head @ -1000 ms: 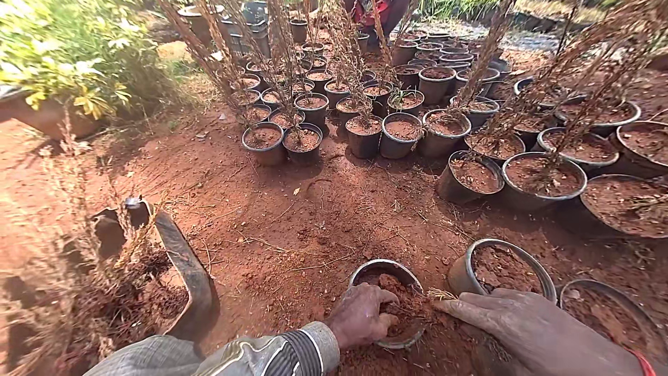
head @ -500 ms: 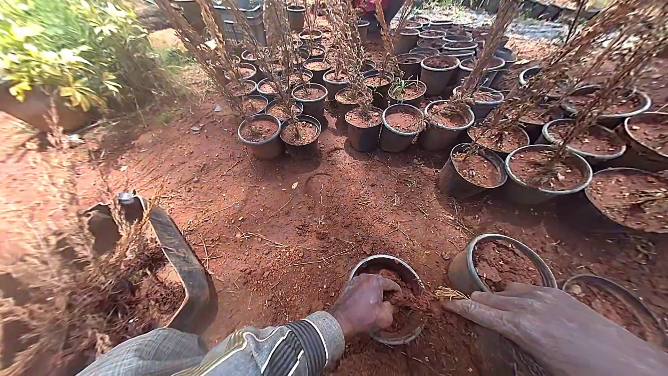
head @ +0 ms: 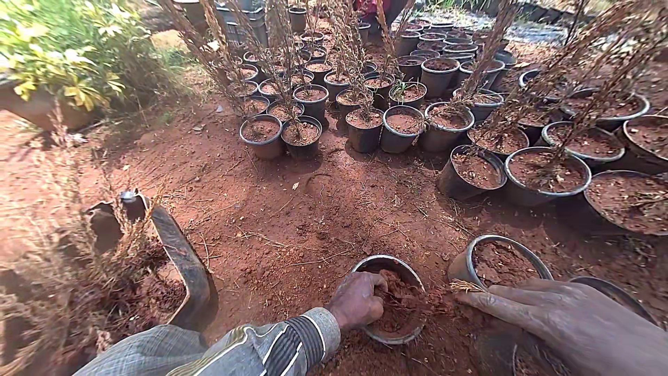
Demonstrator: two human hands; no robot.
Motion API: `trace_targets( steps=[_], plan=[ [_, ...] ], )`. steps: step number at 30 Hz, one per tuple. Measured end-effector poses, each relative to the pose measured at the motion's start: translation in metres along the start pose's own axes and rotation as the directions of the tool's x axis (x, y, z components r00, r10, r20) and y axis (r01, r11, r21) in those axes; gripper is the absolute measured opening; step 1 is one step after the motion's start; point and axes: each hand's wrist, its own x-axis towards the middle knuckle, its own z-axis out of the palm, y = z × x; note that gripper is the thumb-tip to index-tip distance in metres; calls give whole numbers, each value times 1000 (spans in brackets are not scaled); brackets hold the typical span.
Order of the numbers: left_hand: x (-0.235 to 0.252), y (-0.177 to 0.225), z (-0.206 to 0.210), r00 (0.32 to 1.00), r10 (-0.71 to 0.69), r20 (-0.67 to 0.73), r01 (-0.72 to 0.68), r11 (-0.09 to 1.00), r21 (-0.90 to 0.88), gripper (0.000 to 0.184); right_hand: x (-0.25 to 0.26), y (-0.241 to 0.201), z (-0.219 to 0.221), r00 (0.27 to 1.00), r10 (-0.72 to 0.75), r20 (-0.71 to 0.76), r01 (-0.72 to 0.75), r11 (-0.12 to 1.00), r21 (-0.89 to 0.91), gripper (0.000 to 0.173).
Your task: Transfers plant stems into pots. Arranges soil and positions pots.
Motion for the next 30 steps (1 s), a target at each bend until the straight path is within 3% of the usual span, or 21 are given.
trace_targets(
  steps=[4, 7, 9, 11, 13, 17, 20, 24, 26, 27, 28, 29, 30],
  plan=[
    [-2, -9, 0, 998, 41, 39, -41, 999, -5, 42, -16, 11, -27, 989, 124, -77, -114, 985, 129, 39],
    [0, -13, 3, 994, 97, 45, -86, 975, -203, 57, -13, 16, -11, 934, 244, -262, -205, 964, 167, 43],
    [-1, -9, -3, 996, 90, -27, -94, 950, -297, 51, -6, 16, 6, 914, 286, -289, -253, 956, 146, 49],
    [-3, -5, -19, 993, 55, -104, -79, 966, -248, 39, -1, 13, 19, 923, 293, -249, -267, 955, 131, 52],
    [-6, -5, -38, 990, -38, -135, 25, 995, -100, 34, 0, 11, 25, 940, 268, -210, -245, 961, 129, 44],
    [-9, -24, -49, 962, -265, -63, 272, 948, 163, 38, 1, 11, 17, 924, 143, -356, -97, 985, 143, 33],
    [-12, -34, -32, 941, -326, 91, 299, 927, 227, 45, 2, -7, -6, 887, 140, -439, -9, 958, 287, 32],
    [-24, -18, -27, 932, -329, 153, 290, 930, 227, 46, 7, -4, 25, 839, 13, -544, 117, 972, 205, 28],
    [-17, -27, -21, 938, -331, 107, 306, 931, 199, 40, 4, 10, 76, 906, -27, -422, 80, 991, 109, 24],
    [-15, -28, -20, 934, -344, 97, 322, 928, 187, 38, 1, 14, 99, 969, -5, -248, 21, 998, 60, 21],
    [-14, -28, -19, 929, -356, 95, 337, 925, 178, 37, -2, 14, 111, 997, 76, 20, -77, 996, 54, 17],
    [-13, -27, -19, 927, -362, 95, 343, 924, 170, 36, -1, 13, 117, 967, 161, 195, -170, 985, 29, 16],
    [-13, -25, -20, 926, -365, 97, 347, 923, 164, 37, -1, 14, 117, 958, 202, 205, -206, 979, -1, 15]
  ],
)
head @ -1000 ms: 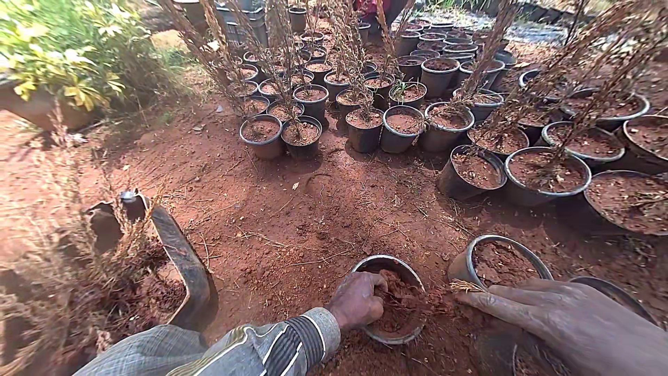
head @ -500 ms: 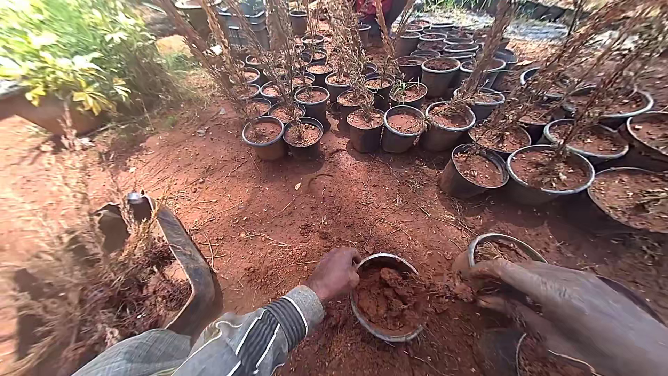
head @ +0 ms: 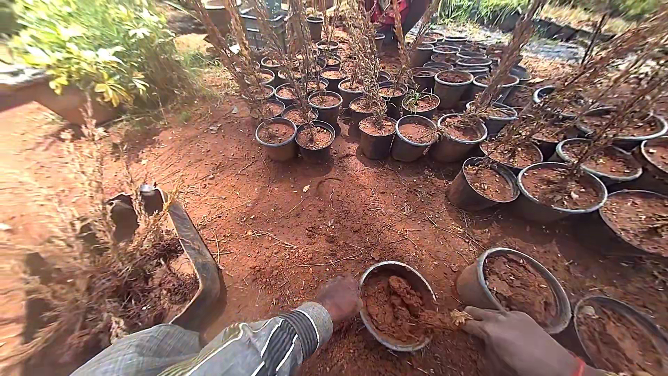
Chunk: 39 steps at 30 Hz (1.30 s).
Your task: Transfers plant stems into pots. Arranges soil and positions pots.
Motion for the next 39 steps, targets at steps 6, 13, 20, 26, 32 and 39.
trace_targets(
  steps=[6, 13, 20, 26, 32, 39],
  plan=[
    [5, -2, -2, 1000, -15, 16, 16, 999, -28, 36, 7, 9, -25, 734, -130, -666, 174, 985, -1, 31],
    [4, 1, 0, 1000, -8, 4, 8, 1000, -6, 39, -2, 7, -3, 998, 58, 38, -60, 997, 42, 27],
    [7, 0, -1, 999, -25, 26, 25, 1000, -3, 40, -5, 8, 8, 918, 23, -396, 49, 984, 169, 27],
    [2, -2, 1, 1000, -30, -3, 29, 999, -35, 41, -5, 15, 8, 928, 48, -368, 17, 985, 173, 29],
    [4, 3, -3, 999, -39, 11, 39, 999, -8, 40, -5, 13, 11, 994, 95, 56, -100, 990, 100, 30],
    [8, -2, 1, 1000, -18, -9, 18, 1000, -11, 39, -6, 20, 18, 959, 50, -277, 6, 980, 198, 28]
  ],
)
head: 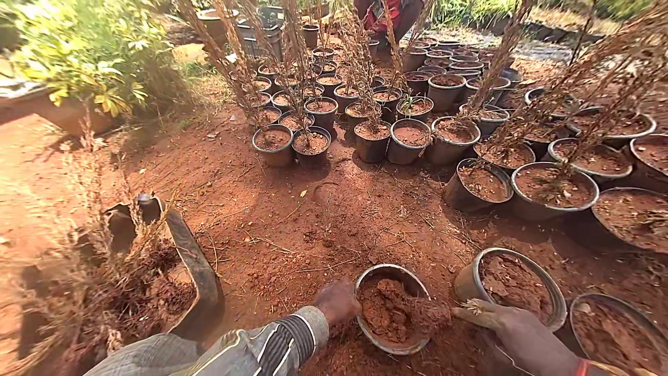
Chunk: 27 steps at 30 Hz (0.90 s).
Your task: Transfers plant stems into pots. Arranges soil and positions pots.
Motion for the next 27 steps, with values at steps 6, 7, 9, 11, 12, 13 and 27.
trace_targets(
  steps=[6, 7, 9, 11, 12, 13, 27],
  plan=[
    [1, -5, 2, 1000, 10, 4, -10, 1000, -7, 38, -4, 5, 5, 986, -36, -162, 48, 996, 72, 31],
    [1, -5, 2, 1000, 9, 7, -9, 1000, -14, 38, -3, 5, 3, 987, -49, -155, 57, 997, 51, 32],
    [0, -4, 1, 1000, 2, 6, -2, 1000, -8, 38, 1, -2, -9, 995, -10, 98, 21, 994, -105, 28],
    [-5, -1, -5, 1000, -15, -12, 16, 997, 75, 38, 7, -9, -15, 976, 47, 213, -4, 980, -198, 26],
    [-10, 3, -12, 999, -21, -36, 26, 988, 150, 39, 9, -10, -19, 983, 32, 183, 6, 980, -201, 31],
    [-16, 7, -19, 997, -13, -71, 28, 976, 215, 40, 11, -10, -23, 992, -16, 128, 42, 979, -201, 34],
    [-144, 32, -72, 743, 527, -413, -527, 841, 124, 41, 69, -93, -114, 585, -537, -608, 415, 842, -344, 36]
  ],
)
